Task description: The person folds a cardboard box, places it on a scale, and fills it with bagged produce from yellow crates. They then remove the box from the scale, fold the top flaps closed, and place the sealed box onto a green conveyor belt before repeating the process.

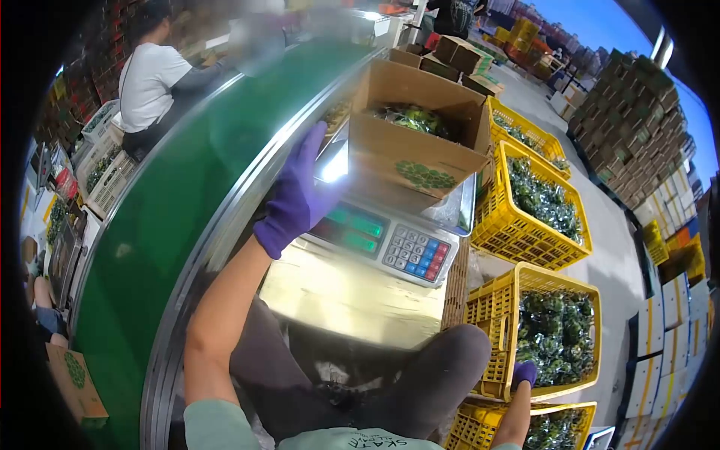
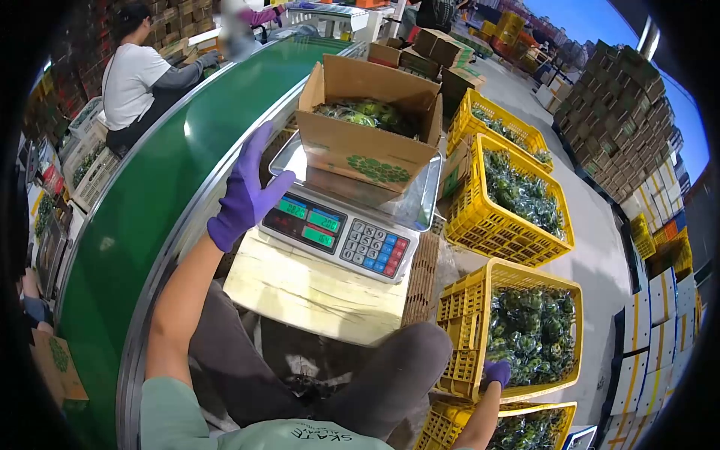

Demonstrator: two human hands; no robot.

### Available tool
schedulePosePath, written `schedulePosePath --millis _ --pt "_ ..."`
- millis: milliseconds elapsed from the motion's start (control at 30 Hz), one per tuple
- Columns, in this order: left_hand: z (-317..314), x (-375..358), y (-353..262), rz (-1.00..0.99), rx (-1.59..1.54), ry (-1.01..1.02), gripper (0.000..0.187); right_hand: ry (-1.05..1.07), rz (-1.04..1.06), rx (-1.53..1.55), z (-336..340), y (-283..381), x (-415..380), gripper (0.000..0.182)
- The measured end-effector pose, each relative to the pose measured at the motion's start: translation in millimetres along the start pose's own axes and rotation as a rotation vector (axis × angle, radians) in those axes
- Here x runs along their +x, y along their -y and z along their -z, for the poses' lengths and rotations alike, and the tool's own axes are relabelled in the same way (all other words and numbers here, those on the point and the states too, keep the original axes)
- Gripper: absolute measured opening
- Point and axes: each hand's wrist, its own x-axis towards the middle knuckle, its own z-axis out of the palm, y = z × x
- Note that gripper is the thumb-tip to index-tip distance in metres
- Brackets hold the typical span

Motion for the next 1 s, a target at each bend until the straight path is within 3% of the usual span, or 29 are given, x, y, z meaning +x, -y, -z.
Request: schedulePosePath --millis 133,200,233,267,400,433,467,500,533,567,600,633,700,733,800,867,933,967,1000 --pt "5 0 -5 0.010 -0.039 0.001 0.077 -0.144 -0.294 1.096 15 24 8 0.042" --pt "4 2 -7 -0.021 -0.030 -0.006 0.076 -0.142 -0.039 1.474 73 70 -41 0.045" --pt "3 3 -8 -0.048 -0.018 -0.002 0.076 -0.288 0.260 1.549 98 100 -61 0.052" --pt "3 4 -10 -0.056 -0.023 -0.006 0.076 -0.437 0.562 1.599 127 132 -85 0.060" --pt "4 6 -20 -0.081 -0.042 0.054 0.077 -0.627 1.249 1.318 283 271 -253 0.066" --pt "1 4 -15 -0.086 -0.060 0.062 0.077 -0.784 1.430 1.229 310 299 -261 0.069" --pt "1 2 -11 -0.093 -0.075 0.068 0.077 -0.774 1.543 1.331 326 338 -290 0.073" --pt "1 0 -10 -0.063 -0.089 0.082 0.077 -1.205 1.566 1.131 338 378 -302 0.070" --pt "6 3 -15 -0.062 -0.084 0.092 0.076 -1.409 1.647 1.059 343 422 -314 0.067" --pt "9 4 -16 -0.078 -0.080 0.084 0.077 -1.468 1.747 0.858 342 453 -338 0.062" --pt "11 5 -17 -0.093 -0.078 0.076 0.077 -1.339 1.828 0.688 330 493 -339 0.060" --pt "12 6 -18 -0.050 -0.139 0.078 0.077 -0.959 1.972 0.455 313 527 -333 0.053" --pt "15 8 -22 -0.066 -0.125 0.074 0.077 -0.072 1.893 0.063 276 562 -317 0.041" --pt "17 9 -23 -0.065 -0.118 0.069 0.076 -0.082 1.899 0.066 276 567 -314 0.041" --pt "17 5 -17 -0.080 -0.083 0.056 0.076 0.047 2.022 0.310 279 570 -298 0.059" --pt "15 4 -14 -0.099 -0.093 0.059 0.075 -0.468 2.383 0.285 265 580 -279 0.051" --pt "12 6 -13 -0.097 -0.097 0.037 0.076 -0.269 1.987 0.461 283 554 -314 0.044" --pt "11 4 -14 -0.083 -0.121 0.045 0.076 -0.550 1.892 0.399 290 546 -330 0.039" --pt "12 3 -14 -0.070 -0.141 0.057 0.076 -0.552 1.897 0.395 292 549 -329 0.039"
